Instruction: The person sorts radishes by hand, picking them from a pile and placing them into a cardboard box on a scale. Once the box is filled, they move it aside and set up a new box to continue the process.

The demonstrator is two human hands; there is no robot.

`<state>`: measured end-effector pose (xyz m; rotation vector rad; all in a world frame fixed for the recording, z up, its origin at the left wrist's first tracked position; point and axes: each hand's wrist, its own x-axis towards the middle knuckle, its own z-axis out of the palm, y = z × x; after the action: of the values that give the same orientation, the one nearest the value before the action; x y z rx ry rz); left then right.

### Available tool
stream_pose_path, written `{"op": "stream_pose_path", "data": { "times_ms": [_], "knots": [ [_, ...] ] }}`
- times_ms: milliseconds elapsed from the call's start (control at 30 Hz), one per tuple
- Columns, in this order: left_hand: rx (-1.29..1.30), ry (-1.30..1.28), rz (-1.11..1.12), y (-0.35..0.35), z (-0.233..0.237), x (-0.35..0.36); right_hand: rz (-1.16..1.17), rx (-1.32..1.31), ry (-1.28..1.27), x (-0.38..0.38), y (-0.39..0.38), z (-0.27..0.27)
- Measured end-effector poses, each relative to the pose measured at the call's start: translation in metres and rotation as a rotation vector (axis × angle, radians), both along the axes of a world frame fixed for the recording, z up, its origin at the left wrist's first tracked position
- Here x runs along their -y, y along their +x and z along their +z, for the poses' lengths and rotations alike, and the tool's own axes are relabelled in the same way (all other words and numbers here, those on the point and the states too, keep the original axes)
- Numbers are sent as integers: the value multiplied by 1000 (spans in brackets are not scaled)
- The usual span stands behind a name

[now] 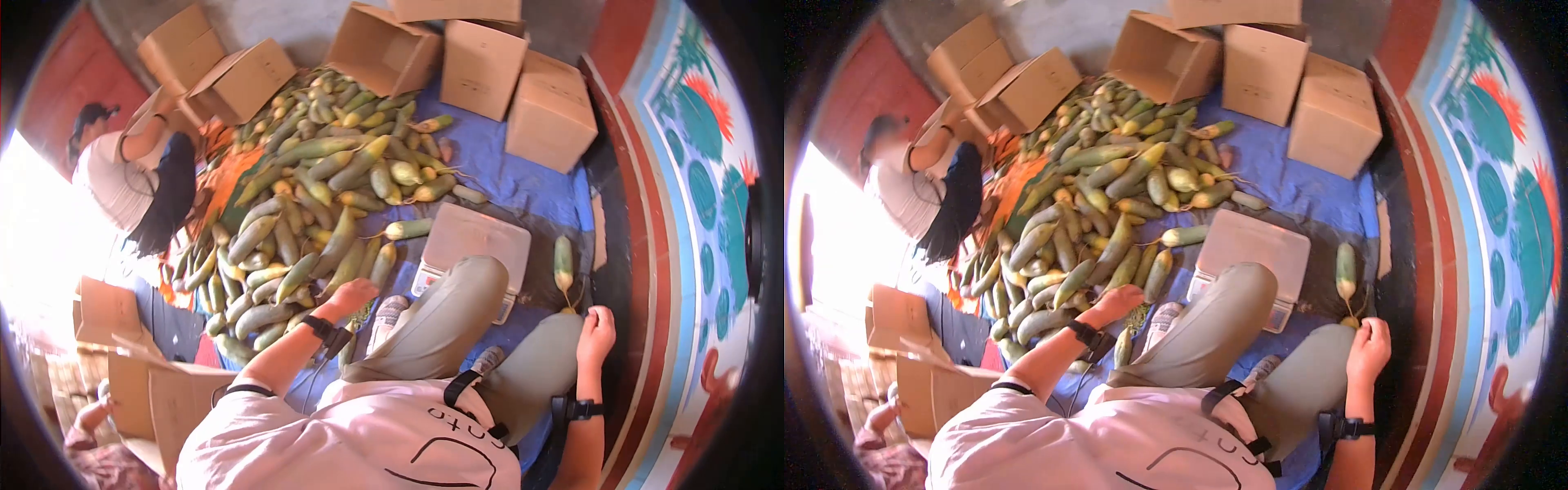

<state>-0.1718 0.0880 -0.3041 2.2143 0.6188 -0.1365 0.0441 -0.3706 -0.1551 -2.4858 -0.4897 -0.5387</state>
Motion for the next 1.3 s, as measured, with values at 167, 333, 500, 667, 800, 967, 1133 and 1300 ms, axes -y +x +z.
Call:
{"op": "stream_pose_path", "data": {
  "times_ms": [167, 333, 500, 667, 800, 967, 1133, 1300],
  "knots": [
    [-139, -21, 13, -10, 27, 10, 25, -40, -22, 2, 2, -2],
    [-283, 99, 123, -35, 24, 3, 14, -44, -32, 6, 5, -4],
    [-101, 297, 182, -41, 24, 4, 12, -40, -49, 4, 3, -1],
    [241, 684, 204, -15, 126, 17, 9, -46, -45, 1, 2, 0],
    [424, 1002, 211, -11, 203, 20, 14, -61, -21, 4, 5, -4],
    [416, 1187, 129, -31, 225, 40, 26, -39, -4, 8, 7, -9],
    [465, 1308, 403, -56, 261, 53, 13, -65, 6, 10, 5, -7],
    [154, 1200, 485, -74, 287, 39, 34, -61, 17, 9, 6, -7]
  ]
}}
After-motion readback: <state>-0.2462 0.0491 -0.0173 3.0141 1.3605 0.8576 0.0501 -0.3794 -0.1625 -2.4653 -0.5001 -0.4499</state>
